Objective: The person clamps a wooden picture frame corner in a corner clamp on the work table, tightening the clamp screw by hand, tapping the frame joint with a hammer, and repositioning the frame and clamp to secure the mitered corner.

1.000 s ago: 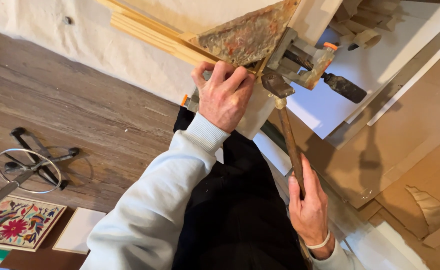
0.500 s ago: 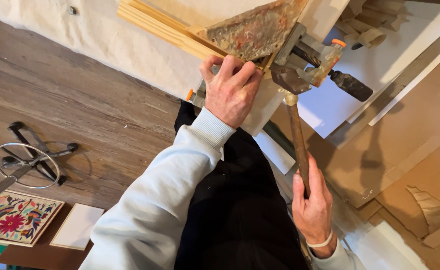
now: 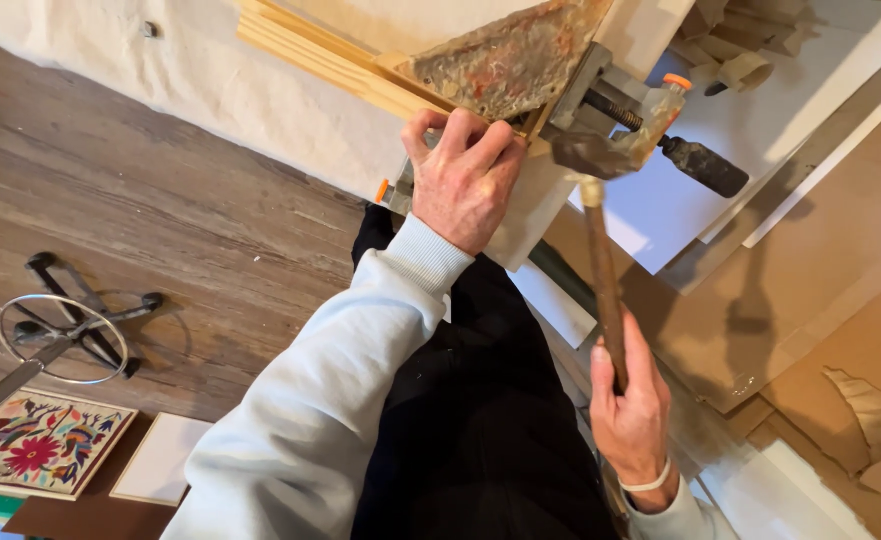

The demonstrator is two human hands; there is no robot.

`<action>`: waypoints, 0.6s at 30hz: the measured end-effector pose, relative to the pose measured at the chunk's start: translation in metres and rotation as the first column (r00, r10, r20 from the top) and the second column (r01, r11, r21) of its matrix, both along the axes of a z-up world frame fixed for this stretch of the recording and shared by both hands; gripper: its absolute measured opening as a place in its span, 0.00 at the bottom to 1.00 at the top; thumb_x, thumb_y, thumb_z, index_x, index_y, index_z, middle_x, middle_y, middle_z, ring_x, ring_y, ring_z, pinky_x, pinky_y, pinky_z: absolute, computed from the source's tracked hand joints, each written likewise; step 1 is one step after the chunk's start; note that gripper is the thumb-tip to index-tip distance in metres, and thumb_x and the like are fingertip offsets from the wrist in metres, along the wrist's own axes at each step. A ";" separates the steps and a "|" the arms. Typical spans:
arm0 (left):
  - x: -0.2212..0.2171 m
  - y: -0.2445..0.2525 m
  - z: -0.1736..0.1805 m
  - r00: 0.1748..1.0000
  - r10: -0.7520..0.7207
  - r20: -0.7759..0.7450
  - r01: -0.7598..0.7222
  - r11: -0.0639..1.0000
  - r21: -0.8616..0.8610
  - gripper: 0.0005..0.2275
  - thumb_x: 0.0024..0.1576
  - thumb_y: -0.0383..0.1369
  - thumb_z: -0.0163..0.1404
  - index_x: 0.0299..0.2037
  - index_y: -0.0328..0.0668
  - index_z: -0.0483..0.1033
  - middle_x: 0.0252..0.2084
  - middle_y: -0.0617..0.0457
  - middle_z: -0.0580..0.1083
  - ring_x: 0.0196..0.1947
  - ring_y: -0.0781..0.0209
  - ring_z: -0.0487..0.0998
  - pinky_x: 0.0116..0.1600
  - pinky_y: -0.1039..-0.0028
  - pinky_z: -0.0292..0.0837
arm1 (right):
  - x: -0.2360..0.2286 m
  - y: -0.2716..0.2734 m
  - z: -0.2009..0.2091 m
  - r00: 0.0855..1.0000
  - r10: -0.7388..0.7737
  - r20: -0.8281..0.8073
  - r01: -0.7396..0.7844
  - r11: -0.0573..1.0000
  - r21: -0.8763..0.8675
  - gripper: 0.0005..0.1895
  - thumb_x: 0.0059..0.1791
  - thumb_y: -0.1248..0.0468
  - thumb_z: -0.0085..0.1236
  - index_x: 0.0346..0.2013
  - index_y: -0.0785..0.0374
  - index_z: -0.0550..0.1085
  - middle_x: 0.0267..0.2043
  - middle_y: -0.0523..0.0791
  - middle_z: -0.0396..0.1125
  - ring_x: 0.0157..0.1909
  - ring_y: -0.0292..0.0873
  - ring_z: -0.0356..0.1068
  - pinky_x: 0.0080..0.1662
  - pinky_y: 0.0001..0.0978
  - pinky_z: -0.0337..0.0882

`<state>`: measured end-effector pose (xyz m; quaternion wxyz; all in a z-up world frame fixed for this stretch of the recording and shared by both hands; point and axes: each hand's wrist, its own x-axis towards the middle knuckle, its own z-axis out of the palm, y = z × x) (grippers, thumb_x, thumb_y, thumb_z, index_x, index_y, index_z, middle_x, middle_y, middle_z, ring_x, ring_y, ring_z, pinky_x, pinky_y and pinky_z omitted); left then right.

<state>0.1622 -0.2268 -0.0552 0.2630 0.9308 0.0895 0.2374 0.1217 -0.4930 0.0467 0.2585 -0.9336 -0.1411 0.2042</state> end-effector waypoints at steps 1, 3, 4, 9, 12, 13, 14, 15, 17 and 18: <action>-0.001 0.001 0.001 1.000 -0.002 -0.007 0.002 1.000 0.004 0.05 0.55 0.31 0.56 0.40 0.44 0.78 0.40 0.61 0.68 0.48 0.60 0.70 0.61 0.53 0.55 | -0.003 -0.003 0.000 1.000 -0.016 0.023 0.015 1.000 0.020 0.24 0.56 0.66 0.52 0.67 0.71 0.65 0.52 0.57 0.72 0.47 0.53 0.76 0.49 0.39 0.74; -0.002 0.000 0.002 1.000 -0.019 -0.003 0.019 1.000 0.002 0.05 0.55 0.31 0.56 0.40 0.44 0.78 0.40 0.61 0.68 0.48 0.59 0.70 0.61 0.53 0.55 | -0.007 -0.006 0.004 0.997 -0.045 0.055 0.043 0.998 0.034 0.24 0.56 0.66 0.52 0.67 0.71 0.65 0.51 0.56 0.73 0.47 0.52 0.76 0.49 0.39 0.74; 0.000 0.001 0.002 1.000 -0.018 -0.006 0.018 1.000 0.012 0.05 0.55 0.31 0.56 0.40 0.44 0.78 0.40 0.61 0.68 0.48 0.60 0.70 0.61 0.53 0.55 | -0.004 -0.004 0.004 0.996 -0.036 0.078 0.034 0.999 0.030 0.24 0.56 0.66 0.52 0.67 0.70 0.65 0.50 0.56 0.73 0.47 0.52 0.76 0.48 0.39 0.74; 0.001 0.000 0.000 1.000 -0.016 -0.020 0.016 0.999 0.029 0.04 0.56 0.31 0.55 0.40 0.45 0.79 0.40 0.61 0.68 0.49 0.60 0.70 0.62 0.53 0.55 | 0.002 0.014 0.013 0.997 -0.070 -0.033 0.070 0.997 -0.024 0.24 0.55 0.66 0.52 0.66 0.68 0.66 0.47 0.55 0.73 0.44 0.52 0.76 0.45 0.39 0.74; 0.000 0.002 -0.001 1.000 -0.021 -0.003 0.021 1.000 0.007 0.04 0.58 0.31 0.55 0.41 0.44 0.79 0.41 0.62 0.69 0.49 0.60 0.70 0.62 0.53 0.54 | 0.002 0.018 0.011 1.000 0.021 0.015 -0.021 1.000 -0.004 0.23 0.56 0.66 0.53 0.66 0.68 0.66 0.51 0.58 0.71 0.48 0.56 0.75 0.46 0.41 0.73; -0.003 0.001 -0.001 1.000 -0.026 -0.006 0.026 1.000 -0.003 0.04 0.58 0.31 0.55 0.41 0.44 0.79 0.41 0.62 0.69 0.50 0.60 0.70 0.62 0.53 0.54 | 0.001 0.019 0.014 1.000 0.014 0.007 -0.013 1.000 -0.025 0.23 0.56 0.66 0.52 0.66 0.68 0.66 0.50 0.57 0.71 0.47 0.57 0.75 0.46 0.42 0.73; -0.001 0.002 -0.001 0.999 -0.035 0.002 0.035 0.999 -0.013 0.05 0.58 0.31 0.55 0.41 0.44 0.79 0.41 0.62 0.69 0.50 0.59 0.70 0.62 0.53 0.54 | 0.001 0.021 0.015 1.000 0.003 0.010 -0.002 0.999 -0.045 0.23 0.55 0.66 0.52 0.66 0.68 0.66 0.50 0.57 0.71 0.46 0.58 0.74 0.45 0.42 0.73; -0.002 0.001 -0.001 0.999 -0.036 0.004 0.036 0.999 -0.013 0.05 0.58 0.31 0.55 0.41 0.44 0.79 0.41 0.62 0.69 0.50 0.59 0.70 0.62 0.53 0.54 | 0.001 0.019 0.017 1.000 0.001 0.012 0.000 0.999 -0.046 0.23 0.55 0.66 0.52 0.66 0.68 0.66 0.50 0.57 0.71 0.46 0.58 0.74 0.45 0.42 0.73; 0.003 0.003 -0.003 1.000 -0.030 0.009 0.030 1.000 0.008 0.05 0.57 0.31 0.55 0.41 0.44 0.79 0.41 0.61 0.69 0.50 0.60 0.70 0.62 0.53 0.55 | 0.005 0.018 0.016 0.999 0.028 0.026 -0.027 0.999 -0.021 0.24 0.55 0.66 0.52 0.66 0.68 0.66 0.50 0.57 0.71 0.47 0.57 0.75 0.46 0.43 0.73; 0.002 0.003 -0.002 1.000 -0.031 0.002 0.031 1.000 0.004 0.05 0.57 0.31 0.55 0.41 0.44 0.79 0.41 0.61 0.69 0.50 0.60 0.70 0.62 0.53 0.55 | 0.004 0.018 0.017 0.999 0.027 0.019 -0.027 0.999 -0.024 0.24 0.55 0.66 0.52 0.66 0.68 0.66 0.50 0.57 0.71 0.47 0.57 0.75 0.46 0.43 0.73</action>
